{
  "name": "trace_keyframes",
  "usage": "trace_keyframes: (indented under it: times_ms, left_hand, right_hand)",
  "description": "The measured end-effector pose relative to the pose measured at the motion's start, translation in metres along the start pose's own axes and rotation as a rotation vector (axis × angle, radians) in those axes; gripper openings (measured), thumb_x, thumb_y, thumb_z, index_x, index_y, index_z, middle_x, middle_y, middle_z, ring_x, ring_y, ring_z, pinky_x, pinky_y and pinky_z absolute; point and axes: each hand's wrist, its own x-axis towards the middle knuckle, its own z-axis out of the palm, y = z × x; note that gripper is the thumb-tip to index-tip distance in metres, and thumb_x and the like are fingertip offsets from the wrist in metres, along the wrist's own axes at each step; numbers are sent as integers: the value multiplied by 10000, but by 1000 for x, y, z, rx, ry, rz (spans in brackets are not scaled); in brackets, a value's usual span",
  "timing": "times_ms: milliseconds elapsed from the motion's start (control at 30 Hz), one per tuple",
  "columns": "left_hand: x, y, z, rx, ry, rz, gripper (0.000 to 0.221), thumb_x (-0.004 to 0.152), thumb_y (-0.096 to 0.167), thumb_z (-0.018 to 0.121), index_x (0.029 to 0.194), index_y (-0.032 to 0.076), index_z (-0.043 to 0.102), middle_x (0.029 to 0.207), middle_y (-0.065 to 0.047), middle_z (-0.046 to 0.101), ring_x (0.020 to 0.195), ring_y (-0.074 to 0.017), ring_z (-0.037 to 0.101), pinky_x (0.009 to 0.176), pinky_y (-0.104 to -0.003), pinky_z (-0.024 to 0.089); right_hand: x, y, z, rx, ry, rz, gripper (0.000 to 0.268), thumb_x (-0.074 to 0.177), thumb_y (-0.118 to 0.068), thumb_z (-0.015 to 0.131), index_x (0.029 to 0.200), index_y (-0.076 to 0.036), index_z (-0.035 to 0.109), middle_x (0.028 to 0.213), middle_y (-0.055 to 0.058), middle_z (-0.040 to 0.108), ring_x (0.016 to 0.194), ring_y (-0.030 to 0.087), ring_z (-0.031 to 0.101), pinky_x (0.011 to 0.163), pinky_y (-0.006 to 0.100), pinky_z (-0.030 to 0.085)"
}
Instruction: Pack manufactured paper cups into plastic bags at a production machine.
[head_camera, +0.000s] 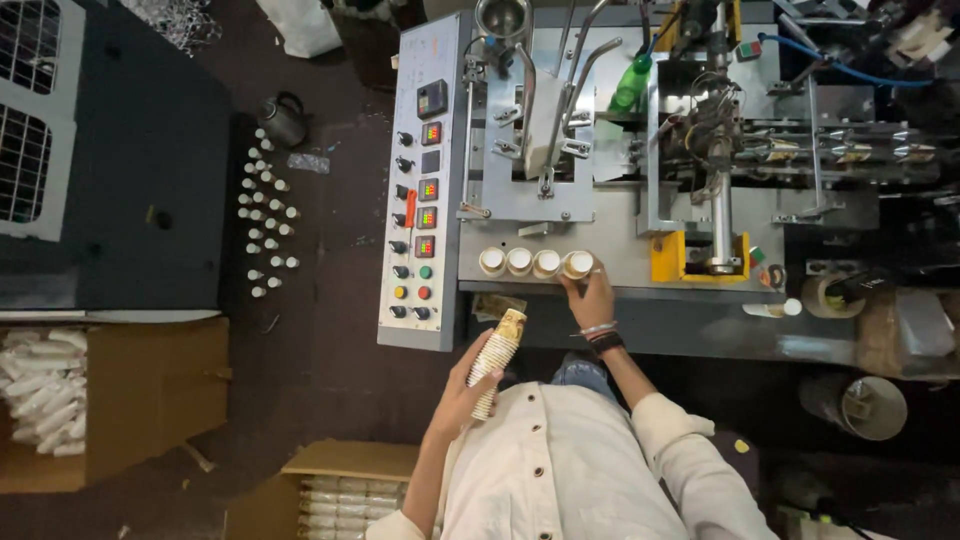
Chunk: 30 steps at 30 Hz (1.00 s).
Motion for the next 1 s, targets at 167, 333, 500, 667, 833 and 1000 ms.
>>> trace_keyframes:
  times_ms: [167,333,500,667,833,1000]
  left_hand:
    - [3,-4,-11,-15,-15,16,717,902,116,692,1561,175,416,921,-54,645,576,-106,566,459,-289,501]
    - [8,-1,-5,-17,5,15,705,908,125,697,1556,171,424,905,-55,632,576,-105,570,460,-288,502]
    - [22,-18,-8,17,-14,45,696,912,124,701,1551,161,427,923,-48,654,601,-99,580,478,-280,510]
    - [23,-5,-4,3,-52,44,696,915,119,709,1555,151,437,902,-59,638,601,-106,587,487,-279,515]
    - [25,5,-2,-39,-73,30,711,897,129,707,1548,168,424,879,-59,629,561,-118,574,444,-293,493]
    - [31,10,3,60,-128,80,735,879,147,721,1556,165,435,954,-49,662,633,-104,612,489,-289,535]
  right_hand:
    - [2,-6,1,-18,-12,-81,632,913,-402,777,1354,-6,558,1230,213,659,1097,405,665,898,461,548]
    - [3,-45,-26,-1,39,-218,676,890,-348,791,1396,3,512,1330,229,613,1213,413,610,978,456,517]
    - [10,-67,-45,11,13,-255,546,935,-174,748,1404,-6,528,1332,198,628,1239,383,618,1039,457,503]
    - [13,-93,-61,25,12,-221,471,948,-128,735,1372,-18,563,1276,180,647,1180,364,650,990,435,523]
    - [10,-108,-75,60,72,-258,449,950,-136,749,1346,-23,571,1287,167,660,1179,334,669,992,425,531]
    - [-7,-100,-84,560,172,-99,548,997,-169,727,1455,-34,458,1337,136,645,1203,217,659,1038,342,553]
